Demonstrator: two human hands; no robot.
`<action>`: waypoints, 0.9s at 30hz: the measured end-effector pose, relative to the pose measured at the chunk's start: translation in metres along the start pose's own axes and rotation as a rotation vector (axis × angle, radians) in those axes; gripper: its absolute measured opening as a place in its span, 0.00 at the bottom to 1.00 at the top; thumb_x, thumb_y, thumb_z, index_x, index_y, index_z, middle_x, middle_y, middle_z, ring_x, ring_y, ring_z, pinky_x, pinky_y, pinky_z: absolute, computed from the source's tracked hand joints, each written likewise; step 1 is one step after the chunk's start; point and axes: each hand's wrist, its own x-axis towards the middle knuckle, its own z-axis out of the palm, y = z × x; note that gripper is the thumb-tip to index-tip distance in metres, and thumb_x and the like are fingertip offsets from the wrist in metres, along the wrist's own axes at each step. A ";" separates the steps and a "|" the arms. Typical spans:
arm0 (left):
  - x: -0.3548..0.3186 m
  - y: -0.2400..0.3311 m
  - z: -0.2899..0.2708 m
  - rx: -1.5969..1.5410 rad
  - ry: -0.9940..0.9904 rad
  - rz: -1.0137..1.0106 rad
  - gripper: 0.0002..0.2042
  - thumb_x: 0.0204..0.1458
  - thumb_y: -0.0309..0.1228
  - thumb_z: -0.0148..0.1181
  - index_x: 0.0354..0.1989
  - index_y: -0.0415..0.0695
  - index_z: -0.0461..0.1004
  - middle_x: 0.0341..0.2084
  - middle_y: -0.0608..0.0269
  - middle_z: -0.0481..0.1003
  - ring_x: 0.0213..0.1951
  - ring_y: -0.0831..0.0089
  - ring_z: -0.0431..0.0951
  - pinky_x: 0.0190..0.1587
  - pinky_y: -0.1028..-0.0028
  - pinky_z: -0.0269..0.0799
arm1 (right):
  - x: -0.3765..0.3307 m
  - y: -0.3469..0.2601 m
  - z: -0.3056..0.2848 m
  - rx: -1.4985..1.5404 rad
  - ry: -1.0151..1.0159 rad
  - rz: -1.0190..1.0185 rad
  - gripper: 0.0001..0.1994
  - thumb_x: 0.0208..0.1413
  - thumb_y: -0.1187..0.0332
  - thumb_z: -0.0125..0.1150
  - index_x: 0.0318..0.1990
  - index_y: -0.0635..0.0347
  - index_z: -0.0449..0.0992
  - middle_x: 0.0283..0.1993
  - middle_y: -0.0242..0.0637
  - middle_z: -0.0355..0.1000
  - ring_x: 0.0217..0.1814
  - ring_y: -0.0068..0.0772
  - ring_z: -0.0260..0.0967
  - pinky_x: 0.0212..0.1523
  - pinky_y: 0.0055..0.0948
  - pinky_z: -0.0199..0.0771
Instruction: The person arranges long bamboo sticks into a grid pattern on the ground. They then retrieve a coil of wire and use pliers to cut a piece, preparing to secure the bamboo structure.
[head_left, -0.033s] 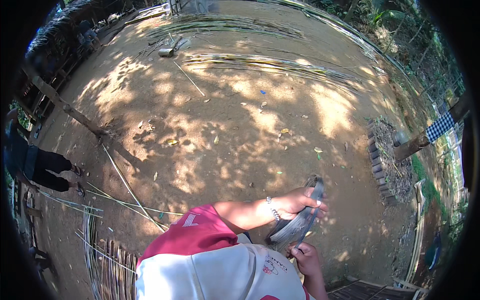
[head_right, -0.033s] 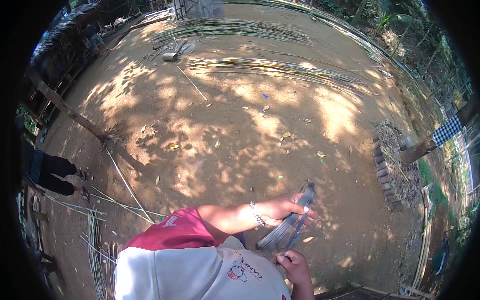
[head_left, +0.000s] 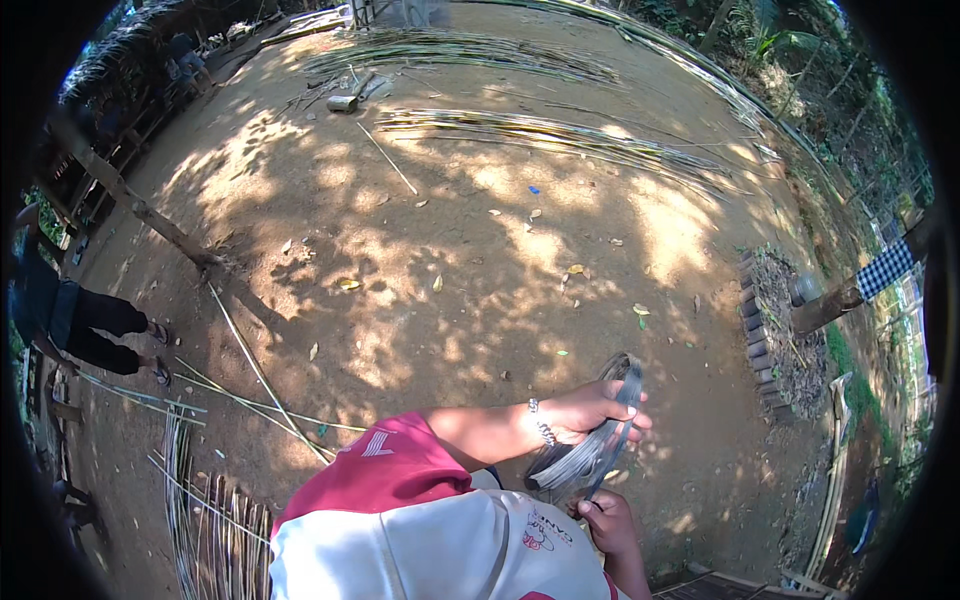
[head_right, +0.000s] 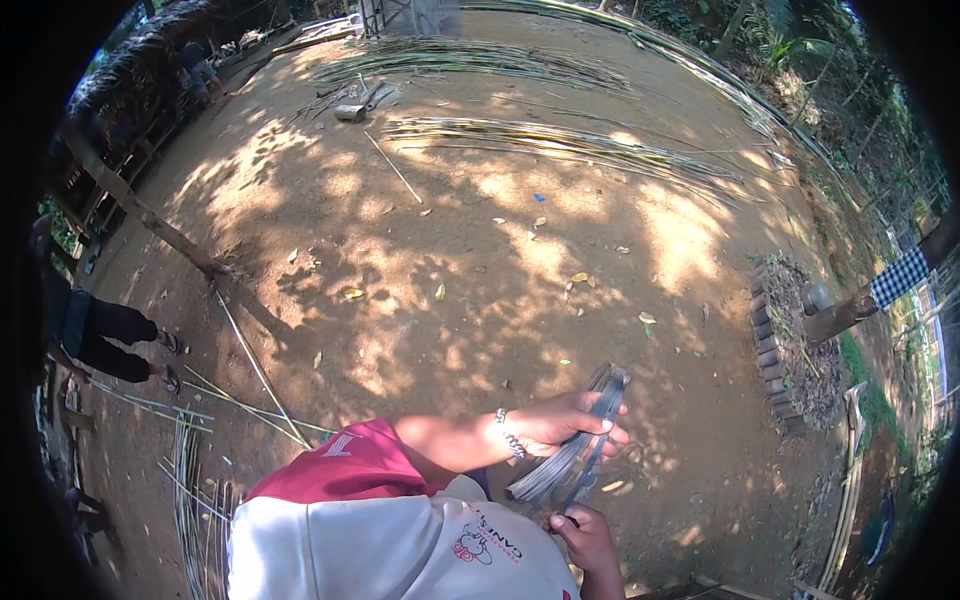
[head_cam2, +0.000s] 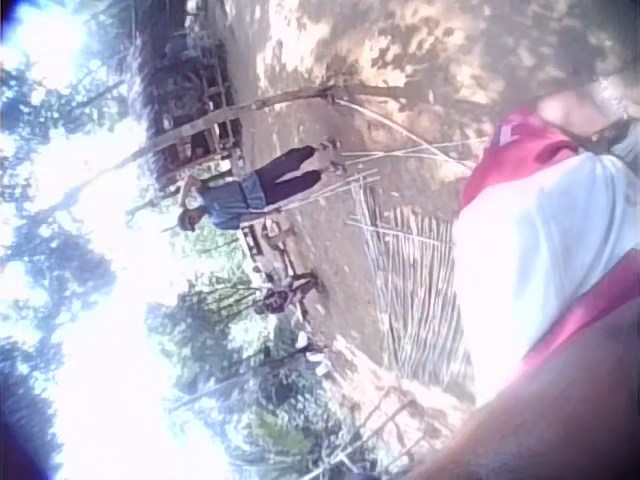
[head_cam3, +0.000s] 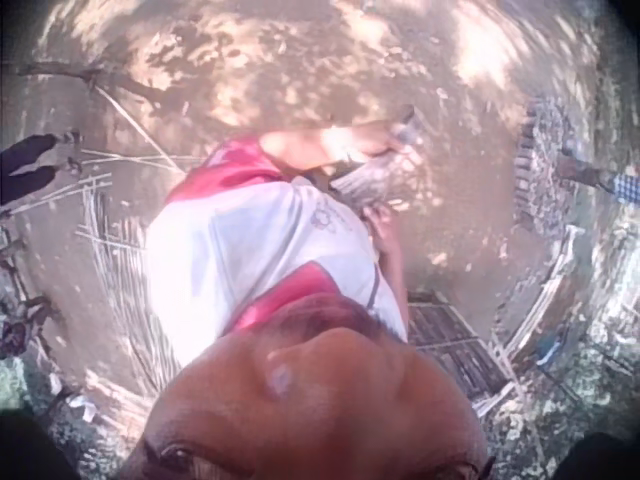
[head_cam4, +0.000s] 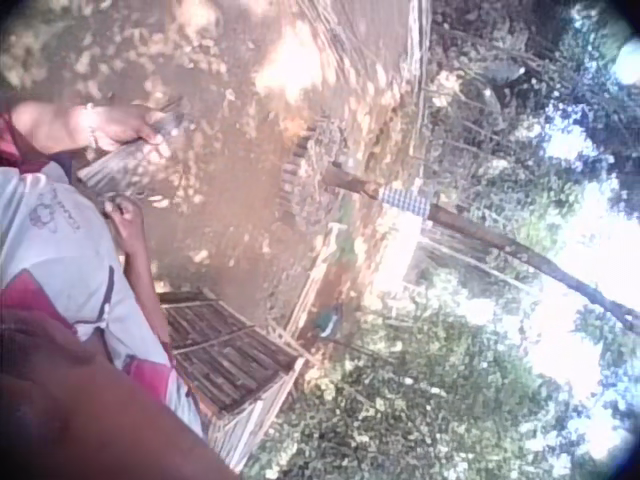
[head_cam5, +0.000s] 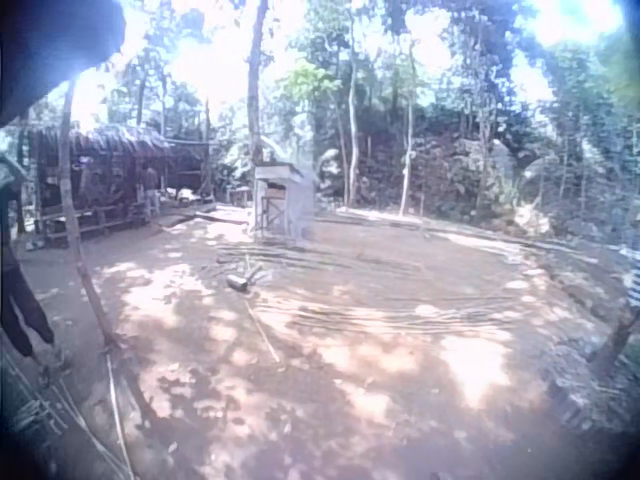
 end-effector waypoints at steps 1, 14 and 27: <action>-0.013 0.013 -0.002 0.032 0.064 0.032 0.25 0.61 0.25 0.53 0.65 0.40 0.54 0.46 0.48 0.75 0.42 0.66 0.81 0.40 0.69 0.80 | 0.016 -0.006 -0.002 0.001 -0.001 0.013 0.10 0.59 0.69 0.61 0.41 0.69 0.78 0.34 0.36 0.77 0.36 0.25 0.73 0.40 0.27 0.73; -0.084 0.033 0.009 0.120 0.208 0.633 0.22 0.59 0.23 0.53 0.62 0.42 0.58 0.41 0.52 0.77 0.37 0.68 0.82 0.38 0.70 0.81 | 0.149 -0.006 -0.012 0.340 -0.118 0.056 0.08 0.52 0.84 0.59 0.38 0.65 0.71 0.31 0.37 0.72 0.29 0.28 0.72 0.30 0.26 0.75; -0.210 -0.166 0.054 -0.203 0.740 1.030 0.22 0.62 0.27 0.51 0.64 0.42 0.58 0.48 0.52 0.72 0.44 0.67 0.78 0.44 0.67 0.78 | 0.083 0.156 -0.133 -0.635 -0.165 -0.030 0.18 0.54 0.76 0.64 0.52 0.70 0.73 0.42 0.42 0.77 0.40 0.30 0.76 0.44 0.28 0.76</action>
